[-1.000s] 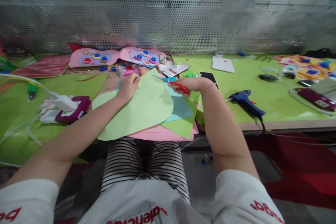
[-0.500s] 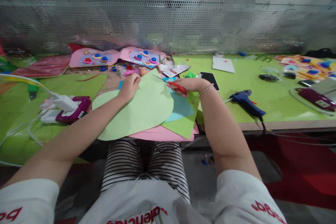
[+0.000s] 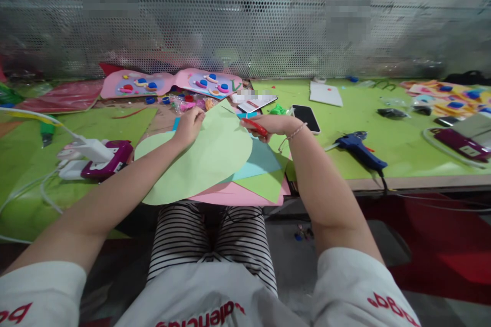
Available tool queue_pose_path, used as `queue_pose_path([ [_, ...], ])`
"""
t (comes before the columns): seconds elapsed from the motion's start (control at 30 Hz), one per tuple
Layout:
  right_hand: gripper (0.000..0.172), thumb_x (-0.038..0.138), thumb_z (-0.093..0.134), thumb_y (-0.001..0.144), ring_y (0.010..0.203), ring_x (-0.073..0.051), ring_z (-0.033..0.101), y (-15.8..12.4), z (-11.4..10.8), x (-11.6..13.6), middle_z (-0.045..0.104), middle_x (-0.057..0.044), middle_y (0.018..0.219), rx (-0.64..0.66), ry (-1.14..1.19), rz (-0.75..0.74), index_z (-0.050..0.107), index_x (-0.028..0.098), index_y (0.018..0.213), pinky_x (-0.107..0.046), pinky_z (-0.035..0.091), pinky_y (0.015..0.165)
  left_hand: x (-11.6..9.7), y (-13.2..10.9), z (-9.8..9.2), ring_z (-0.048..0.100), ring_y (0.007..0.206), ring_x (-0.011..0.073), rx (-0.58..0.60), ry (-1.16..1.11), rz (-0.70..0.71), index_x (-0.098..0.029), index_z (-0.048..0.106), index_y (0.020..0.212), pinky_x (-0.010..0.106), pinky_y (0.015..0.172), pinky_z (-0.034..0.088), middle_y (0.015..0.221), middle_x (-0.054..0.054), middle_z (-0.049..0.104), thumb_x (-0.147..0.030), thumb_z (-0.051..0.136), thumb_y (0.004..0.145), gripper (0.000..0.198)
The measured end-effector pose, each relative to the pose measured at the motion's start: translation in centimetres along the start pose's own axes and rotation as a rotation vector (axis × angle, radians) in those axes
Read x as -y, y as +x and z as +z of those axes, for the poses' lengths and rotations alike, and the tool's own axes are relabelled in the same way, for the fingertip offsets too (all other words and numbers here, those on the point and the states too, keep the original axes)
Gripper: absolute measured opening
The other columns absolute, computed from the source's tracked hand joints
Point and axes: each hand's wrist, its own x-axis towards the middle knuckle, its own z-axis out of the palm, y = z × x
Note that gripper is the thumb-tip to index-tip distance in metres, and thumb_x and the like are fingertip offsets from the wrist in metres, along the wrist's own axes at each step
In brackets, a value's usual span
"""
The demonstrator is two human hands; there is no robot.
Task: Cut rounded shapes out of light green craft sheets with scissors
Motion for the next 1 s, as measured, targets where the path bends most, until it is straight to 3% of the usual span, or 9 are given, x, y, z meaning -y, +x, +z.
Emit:
queue_pose_path([
  [0.33,0.053,0.066,0.04,0.091,0.045,-0.007,0.042,0.02,0.57,0.38,0.044,0.002,0.057,0.012,0.125,0.03,0.043,0.017,0.07,-0.019,0.039,0.041,0.47,0.07,0.45,0.058,0.083,0.0209,-0.03,-0.054,0.044,-0.02,0.052,0.078,0.034,0.079,0.044,0.082,0.006,0.062,-0.021,0.047,0.09,0.013],
  [0.63,0.049,0.06,0.044,0.093,0.045,-0.006,0.041,-0.04,0.36,0.13,0.043,0.002,0.056,0.031,0.108,-0.032,0.04,0.017,0.069,-0.018,0.042,0.045,0.82,0.09,0.87,0.056,0.079,0.0192,-0.065,-0.076,0.075,-0.019,0.053,0.077,0.032,0.075,0.043,0.078,0.005,0.06,-0.019,0.048,0.089,0.014],
  [1.0,0.046,0.058,0.042,0.095,0.044,-0.006,0.043,0.22,0.37,-0.01,0.042,0.003,0.057,0.028,0.111,-0.06,0.042,0.017,0.072,-0.019,0.041,0.047,0.55,0.17,0.5,0.057,0.08,0.018,0.007,-0.139,0.072,-0.018,0.057,0.08,0.031,0.076,0.044,0.08,0.005,0.064,-0.02,0.051,0.089,0.011],
])
